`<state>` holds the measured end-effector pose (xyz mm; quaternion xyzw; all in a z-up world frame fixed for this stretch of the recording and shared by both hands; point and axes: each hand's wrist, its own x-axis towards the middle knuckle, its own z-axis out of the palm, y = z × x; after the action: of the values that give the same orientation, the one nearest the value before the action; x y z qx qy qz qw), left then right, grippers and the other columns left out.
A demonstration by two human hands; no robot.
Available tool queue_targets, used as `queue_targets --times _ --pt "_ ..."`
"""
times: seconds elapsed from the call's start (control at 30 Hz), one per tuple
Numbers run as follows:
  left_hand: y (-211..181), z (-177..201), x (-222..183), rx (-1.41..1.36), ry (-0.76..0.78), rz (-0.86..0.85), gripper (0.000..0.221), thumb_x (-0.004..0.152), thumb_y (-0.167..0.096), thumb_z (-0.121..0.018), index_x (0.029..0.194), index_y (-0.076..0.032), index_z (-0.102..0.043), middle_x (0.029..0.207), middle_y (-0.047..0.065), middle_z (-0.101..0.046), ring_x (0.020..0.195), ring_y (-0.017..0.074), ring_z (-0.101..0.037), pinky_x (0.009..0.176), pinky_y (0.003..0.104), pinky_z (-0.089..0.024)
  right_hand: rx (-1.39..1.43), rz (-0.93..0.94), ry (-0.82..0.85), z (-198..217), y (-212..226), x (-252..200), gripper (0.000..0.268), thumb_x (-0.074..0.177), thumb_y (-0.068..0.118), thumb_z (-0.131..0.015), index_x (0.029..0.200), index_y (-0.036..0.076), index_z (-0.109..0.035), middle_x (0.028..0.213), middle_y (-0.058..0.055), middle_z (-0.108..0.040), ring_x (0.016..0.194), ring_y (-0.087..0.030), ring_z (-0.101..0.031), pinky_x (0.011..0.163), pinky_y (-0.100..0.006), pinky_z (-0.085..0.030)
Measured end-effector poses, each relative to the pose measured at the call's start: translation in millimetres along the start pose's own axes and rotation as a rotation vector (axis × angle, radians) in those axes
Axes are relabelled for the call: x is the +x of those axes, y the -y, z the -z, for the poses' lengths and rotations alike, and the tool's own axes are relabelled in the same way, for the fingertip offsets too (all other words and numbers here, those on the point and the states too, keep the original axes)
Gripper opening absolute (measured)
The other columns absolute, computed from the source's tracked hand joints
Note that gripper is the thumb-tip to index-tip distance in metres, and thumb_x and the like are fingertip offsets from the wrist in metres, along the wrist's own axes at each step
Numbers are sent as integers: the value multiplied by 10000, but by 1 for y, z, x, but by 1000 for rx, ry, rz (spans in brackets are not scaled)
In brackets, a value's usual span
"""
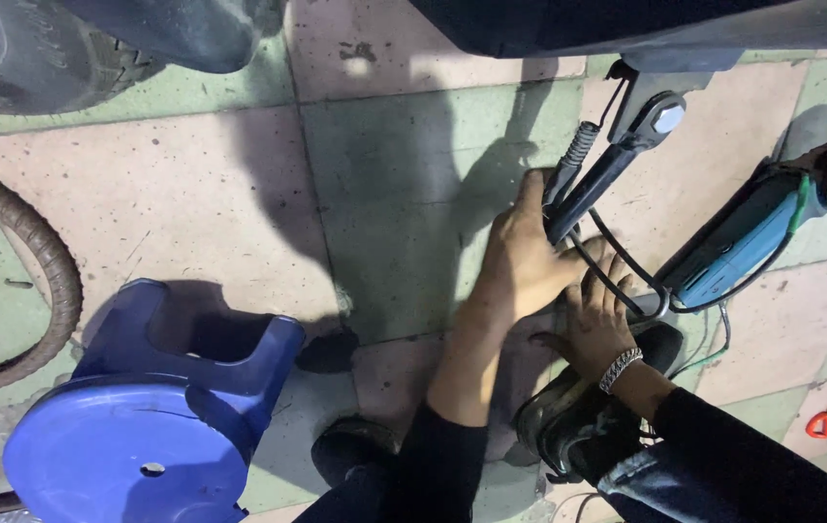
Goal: Using an angle grinder to grind and shape a motorcycle kickstand.
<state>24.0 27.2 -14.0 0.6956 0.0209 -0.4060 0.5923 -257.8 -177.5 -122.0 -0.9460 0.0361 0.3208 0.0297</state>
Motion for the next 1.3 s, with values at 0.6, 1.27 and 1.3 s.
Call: queue_targets --times 0.6,1.27,1.3 --pt "-35 -101 14 -300 -758 -119 315 833 -388 -716 1000 -154 -587 723 174 -658 757 441 -712 601 547 -556 -244 -31 227 22 23 4 1118 680 707 -634 1596 152 -313 1675 -217 -229 1571 -520 30 1264 -680 79" --pt "-23 -103 8 -436 -505 15 401 777 -390 -736 1027 -147 -538 848 219 -670 905 464 -694 704 553 -542 -412 5 250 -60 -54 1 1228 648 811 -699 1616 170 -299 1641 -221 -285 1566 -545 29 1267 -677 59" --pt "-17 -88 2 -417 -341 85 514 736 -415 -752 1088 -112 -530 955 256 -703 1008 485 -690 788 570 -546 -420 5 249 -66 -48 10 1233 646 816 -702 1617 171 -299 1640 -221 -288 1566 -546 29 1267 -677 58"
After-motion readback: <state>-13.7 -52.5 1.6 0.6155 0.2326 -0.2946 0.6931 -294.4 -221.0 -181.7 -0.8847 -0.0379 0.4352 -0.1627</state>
